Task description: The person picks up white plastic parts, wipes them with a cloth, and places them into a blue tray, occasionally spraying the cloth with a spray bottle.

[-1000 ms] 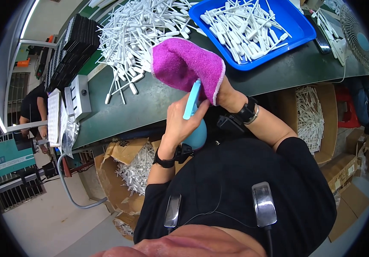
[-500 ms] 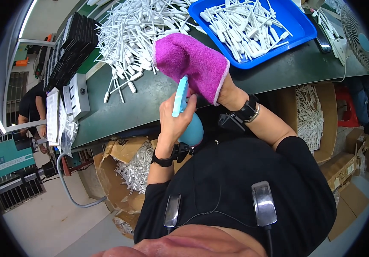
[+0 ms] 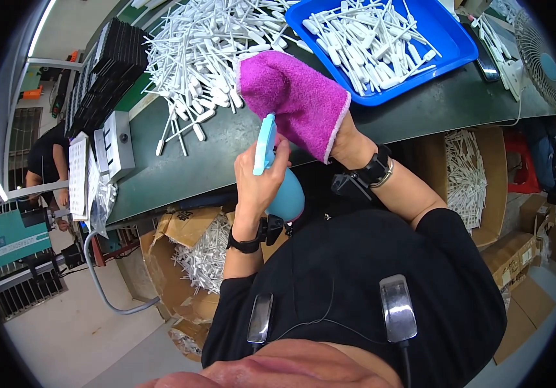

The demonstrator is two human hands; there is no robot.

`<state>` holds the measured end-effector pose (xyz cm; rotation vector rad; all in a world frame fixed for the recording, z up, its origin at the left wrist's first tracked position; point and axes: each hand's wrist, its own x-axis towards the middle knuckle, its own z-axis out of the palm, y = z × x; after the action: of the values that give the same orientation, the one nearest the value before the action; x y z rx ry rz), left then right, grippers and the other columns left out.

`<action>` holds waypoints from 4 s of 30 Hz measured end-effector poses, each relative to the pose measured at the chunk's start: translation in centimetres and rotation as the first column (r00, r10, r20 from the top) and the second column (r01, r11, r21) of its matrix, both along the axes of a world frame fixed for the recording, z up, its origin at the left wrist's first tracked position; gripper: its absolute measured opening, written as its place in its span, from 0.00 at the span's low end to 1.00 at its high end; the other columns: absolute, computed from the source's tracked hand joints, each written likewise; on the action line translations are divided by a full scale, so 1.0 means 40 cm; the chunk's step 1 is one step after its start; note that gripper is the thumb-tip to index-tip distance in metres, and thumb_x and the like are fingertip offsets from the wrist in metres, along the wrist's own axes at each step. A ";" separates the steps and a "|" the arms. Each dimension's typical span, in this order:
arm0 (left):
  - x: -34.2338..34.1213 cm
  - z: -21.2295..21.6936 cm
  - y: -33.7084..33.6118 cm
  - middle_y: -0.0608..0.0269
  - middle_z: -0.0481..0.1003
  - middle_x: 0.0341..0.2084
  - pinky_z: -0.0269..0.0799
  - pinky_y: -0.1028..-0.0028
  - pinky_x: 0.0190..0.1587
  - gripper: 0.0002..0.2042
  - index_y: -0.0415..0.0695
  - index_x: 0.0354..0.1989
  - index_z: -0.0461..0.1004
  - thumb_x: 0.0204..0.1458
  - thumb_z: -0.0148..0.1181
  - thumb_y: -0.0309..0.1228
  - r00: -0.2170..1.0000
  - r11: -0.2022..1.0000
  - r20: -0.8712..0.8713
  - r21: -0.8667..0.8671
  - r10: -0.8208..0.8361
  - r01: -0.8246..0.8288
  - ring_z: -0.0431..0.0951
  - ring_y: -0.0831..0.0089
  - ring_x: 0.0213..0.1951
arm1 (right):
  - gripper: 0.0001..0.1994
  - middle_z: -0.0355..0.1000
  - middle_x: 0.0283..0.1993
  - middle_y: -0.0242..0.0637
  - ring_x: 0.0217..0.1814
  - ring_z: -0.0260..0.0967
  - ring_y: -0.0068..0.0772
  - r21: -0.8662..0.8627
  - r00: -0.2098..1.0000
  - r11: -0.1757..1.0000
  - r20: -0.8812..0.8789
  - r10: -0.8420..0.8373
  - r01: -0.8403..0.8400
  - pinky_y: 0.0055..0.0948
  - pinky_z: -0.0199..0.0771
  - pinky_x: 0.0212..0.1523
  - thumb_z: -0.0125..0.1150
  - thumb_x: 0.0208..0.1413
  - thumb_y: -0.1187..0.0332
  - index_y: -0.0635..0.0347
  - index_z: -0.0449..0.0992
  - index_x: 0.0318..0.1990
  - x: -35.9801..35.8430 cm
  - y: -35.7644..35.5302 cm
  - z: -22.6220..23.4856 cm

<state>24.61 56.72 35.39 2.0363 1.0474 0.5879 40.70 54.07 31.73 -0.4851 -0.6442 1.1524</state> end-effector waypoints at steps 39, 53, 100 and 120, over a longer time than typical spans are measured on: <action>-0.029 0.032 0.017 0.53 0.77 0.22 0.72 0.67 0.26 0.08 0.37 0.35 0.75 0.49 0.58 0.28 0.987 0.997 0.158 0.070 0.028 -0.039 0.78 0.60 0.22 | 0.24 0.63 0.61 0.41 0.60 0.63 0.36 0.015 0.914 1.000 0.405 0.013 -0.020 0.37 0.65 0.60 0.48 0.61 0.66 0.65 0.57 0.63 -0.029 0.026 0.085; -0.359 0.231 0.359 0.53 0.73 0.42 0.71 0.74 0.34 0.12 0.32 0.43 0.69 0.56 0.49 0.29 0.720 0.711 0.663 0.404 0.206 -0.575 0.76 0.74 0.26 | 0.21 0.68 0.54 0.40 0.53 0.69 0.37 -0.369 0.924 0.858 -0.272 0.268 -0.358 0.31 0.69 0.54 0.42 0.63 0.69 0.63 0.56 0.62 -0.021 0.033 0.029; -0.196 -0.038 0.182 0.74 0.61 0.20 0.53 0.86 0.15 0.13 0.41 0.44 0.69 0.63 0.45 0.38 0.662 0.805 0.563 -0.584 0.495 -0.104 0.56 0.89 0.17 | 0.22 0.62 0.63 0.41 0.64 0.59 0.39 0.028 0.691 0.866 -0.590 0.417 -0.499 0.39 0.56 0.66 0.39 0.65 0.64 0.61 0.57 0.64 0.094 0.002 -0.047; -0.032 -0.092 0.105 0.74 0.60 0.18 0.50 0.86 0.15 0.12 0.41 0.41 0.69 0.62 0.45 0.38 0.648 0.692 0.597 -0.706 0.472 0.147 0.54 0.88 0.16 | 0.22 0.62 0.63 0.38 0.62 0.61 0.35 0.026 0.678 0.885 -0.632 0.375 -0.464 0.33 0.58 0.64 0.40 0.65 0.64 0.60 0.56 0.65 0.102 -0.023 0.001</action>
<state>23.31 60.91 31.73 0.8257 0.7610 0.8631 44.78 53.15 31.76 -0.0305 -0.0786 1.7052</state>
